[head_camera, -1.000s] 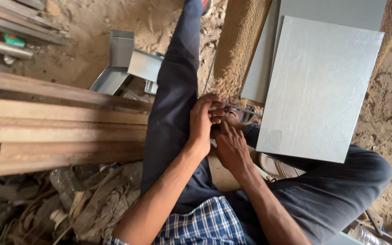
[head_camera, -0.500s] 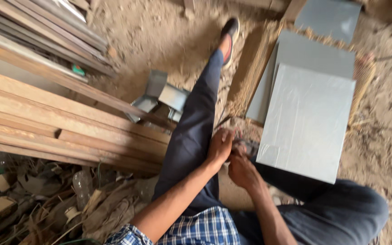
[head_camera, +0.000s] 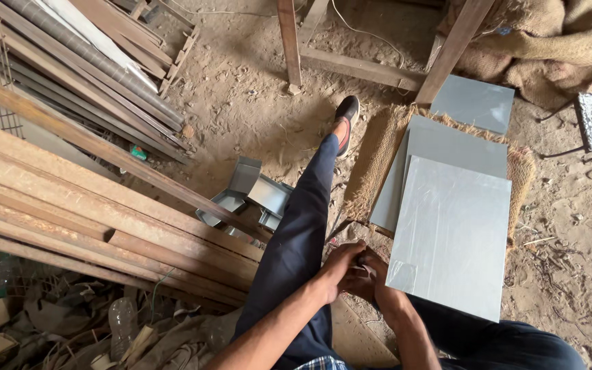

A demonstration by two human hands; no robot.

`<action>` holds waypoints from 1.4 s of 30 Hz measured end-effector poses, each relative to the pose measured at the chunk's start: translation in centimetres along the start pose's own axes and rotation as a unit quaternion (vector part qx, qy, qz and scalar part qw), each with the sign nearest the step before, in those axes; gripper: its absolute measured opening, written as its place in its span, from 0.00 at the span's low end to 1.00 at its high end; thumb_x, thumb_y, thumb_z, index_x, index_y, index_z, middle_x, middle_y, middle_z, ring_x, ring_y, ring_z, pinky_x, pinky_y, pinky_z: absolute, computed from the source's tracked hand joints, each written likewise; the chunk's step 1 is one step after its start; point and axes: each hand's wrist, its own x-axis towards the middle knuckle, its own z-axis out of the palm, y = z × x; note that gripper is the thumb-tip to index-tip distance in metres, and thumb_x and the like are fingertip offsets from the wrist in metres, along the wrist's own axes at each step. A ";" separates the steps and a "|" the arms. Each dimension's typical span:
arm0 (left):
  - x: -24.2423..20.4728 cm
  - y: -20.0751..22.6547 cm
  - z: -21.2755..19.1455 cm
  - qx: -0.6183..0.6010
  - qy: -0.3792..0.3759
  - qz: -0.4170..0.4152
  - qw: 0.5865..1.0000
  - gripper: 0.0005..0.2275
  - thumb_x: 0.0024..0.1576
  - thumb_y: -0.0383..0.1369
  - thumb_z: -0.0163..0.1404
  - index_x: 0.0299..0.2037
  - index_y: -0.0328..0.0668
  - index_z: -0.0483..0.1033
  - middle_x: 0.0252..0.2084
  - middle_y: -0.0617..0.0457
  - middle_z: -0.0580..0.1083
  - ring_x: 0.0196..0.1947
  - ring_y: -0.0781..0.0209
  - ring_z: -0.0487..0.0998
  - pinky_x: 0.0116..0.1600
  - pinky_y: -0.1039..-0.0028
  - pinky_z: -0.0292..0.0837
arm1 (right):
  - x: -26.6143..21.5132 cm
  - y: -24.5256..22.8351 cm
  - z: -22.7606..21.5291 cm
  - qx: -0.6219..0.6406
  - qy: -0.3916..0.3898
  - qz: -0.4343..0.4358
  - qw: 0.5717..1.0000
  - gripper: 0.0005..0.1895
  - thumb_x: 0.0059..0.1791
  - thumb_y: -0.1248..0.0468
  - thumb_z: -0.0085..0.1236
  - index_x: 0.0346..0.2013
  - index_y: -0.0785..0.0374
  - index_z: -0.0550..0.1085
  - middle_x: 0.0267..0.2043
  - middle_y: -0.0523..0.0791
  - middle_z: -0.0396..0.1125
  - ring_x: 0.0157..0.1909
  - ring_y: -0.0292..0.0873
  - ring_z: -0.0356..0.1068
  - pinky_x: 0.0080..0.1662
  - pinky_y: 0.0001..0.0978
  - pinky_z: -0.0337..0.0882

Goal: The person sits on the ground and uses a small round abrasive pad to rub the surface of a rectangular metal sheet. They repeatedly move the pad across the sheet, occasionally repositioning the sheet and their hands, and continue the rubbing motion throughout the clip.

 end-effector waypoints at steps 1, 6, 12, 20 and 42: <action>-0.4 0.0 0.1 -0.027 -0.027 -0.015 0.999 0.19 0.62 0.48 0.55 0.47 0.38 0.74 0.37 0.52 0.76 0.33 0.62 0.80 0.38 0.73 0.80 | -0.3 0.0 0.2 0.090 -0.024 -0.028 0.995 0.28 0.59 0.50 0.34 0.61 0.69 0.68 0.56 0.63 0.66 0.55 0.60 0.69 0.60 0.52 0.73; -1.2 -0.1 0.5 -0.014 -0.014 0.062 0.998 0.20 0.56 0.44 0.62 0.48 0.37 0.73 0.35 0.51 0.76 0.29 0.64 0.79 0.34 0.74 0.78 | 0.3 0.4 0.6 0.035 0.015 -0.089 0.995 0.26 0.57 0.51 0.32 0.63 0.61 0.66 0.61 0.49 0.66 0.63 0.48 0.66 0.65 0.43 0.67; -1.5 0.2 1.0 0.029 0.032 0.103 0.994 0.23 0.49 0.42 0.66 0.49 0.41 0.72 0.39 0.51 0.76 0.35 0.63 0.79 0.40 0.70 0.79 | 3.5 2.2 -0.9 0.108 0.051 -0.056 0.991 0.26 0.59 0.52 0.38 0.63 0.68 0.67 0.63 0.53 0.67 0.64 0.51 0.66 0.65 0.44 0.67; 0.6 -0.6 -0.5 0.022 0.067 0.100 0.992 0.29 0.47 0.46 0.68 0.51 0.40 0.69 0.45 0.43 0.77 0.40 0.61 0.79 0.47 0.71 0.77 | 3.0 2.1 -2.6 -0.064 0.061 -0.167 0.982 0.31 0.48 0.64 0.59 0.66 0.61 0.65 0.68 0.53 0.65 0.66 0.50 0.67 0.63 0.42 0.70; 3.6 -3.1 -1.1 -0.031 0.041 0.184 0.982 0.06 0.62 0.29 0.52 0.36 0.36 0.81 0.28 0.56 0.76 0.26 0.71 0.72 0.32 0.79 0.68 | 2.9 1.7 -1.7 -0.032 0.183 -0.183 0.966 0.22 0.55 0.51 0.62 0.48 0.70 0.78 0.38 0.49 0.67 0.38 0.43 0.63 0.39 0.36 0.65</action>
